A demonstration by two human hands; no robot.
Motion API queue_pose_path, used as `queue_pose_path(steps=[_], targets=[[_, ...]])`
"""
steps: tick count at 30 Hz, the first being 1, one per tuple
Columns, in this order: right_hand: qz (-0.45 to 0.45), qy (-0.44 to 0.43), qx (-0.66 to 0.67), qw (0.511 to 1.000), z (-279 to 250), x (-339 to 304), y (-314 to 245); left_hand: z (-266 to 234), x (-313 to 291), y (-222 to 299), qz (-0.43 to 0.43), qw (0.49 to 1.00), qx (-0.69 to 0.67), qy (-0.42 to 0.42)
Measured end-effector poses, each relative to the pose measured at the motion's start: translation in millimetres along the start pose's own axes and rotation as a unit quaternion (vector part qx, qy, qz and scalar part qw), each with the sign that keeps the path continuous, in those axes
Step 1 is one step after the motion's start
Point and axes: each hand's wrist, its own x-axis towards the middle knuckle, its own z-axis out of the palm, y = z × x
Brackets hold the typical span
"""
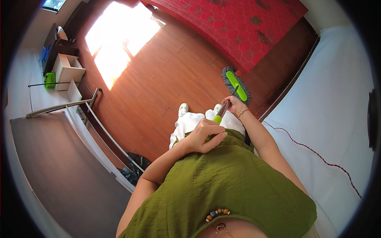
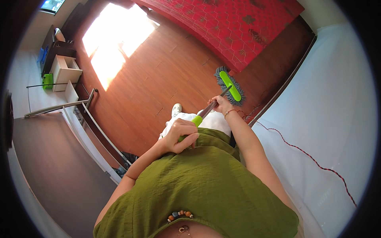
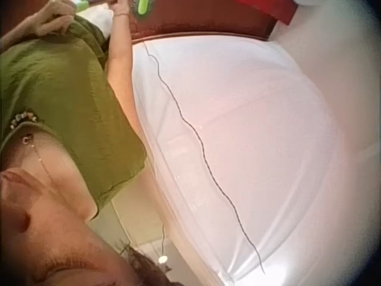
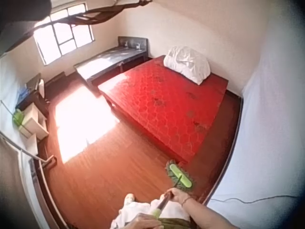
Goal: The recorder mops the wooden and tiled floors in a bedroom and hallway.
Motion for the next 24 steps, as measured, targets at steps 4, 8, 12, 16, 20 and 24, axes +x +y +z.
queue_pose_path(steps=[4, 8, 12, 16, 20, 24], targets=[[0.035, 0.002, -0.077, 0.996, 42.5, 23.3, 25.0, -43.7, -23.2, 10.9, -0.006, 1.000, 0.018, 0.017], [0.043, -0.009, -0.085, 0.995, 125.5, 49.2, 67.0, -105.7, -56.7, 31.1, -0.009, 0.998, 0.049, 0.043], [0.039, -0.059, -0.035, 0.997, 220.0, 64.5, 106.9, -155.8, -80.4, 56.9, -0.016, 0.995, 0.065, 0.080], [0.034, -0.080, -0.007, 0.996, 283.6, 75.1, 137.6, -195.0, -93.8, 65.7, -0.005, 0.990, 0.093, 0.102], [-0.012, -0.048, 0.026, 0.998, 298.3, 76.4, 150.4, -217.0, -81.7, 68.2, 0.002, 0.997, 0.068, 0.031], [-0.052, -0.022, 0.061, 0.997, 275.8, 59.6, 159.0, -216.7, -68.0, 70.7, 0.043, 0.994, 0.029, -0.095]])
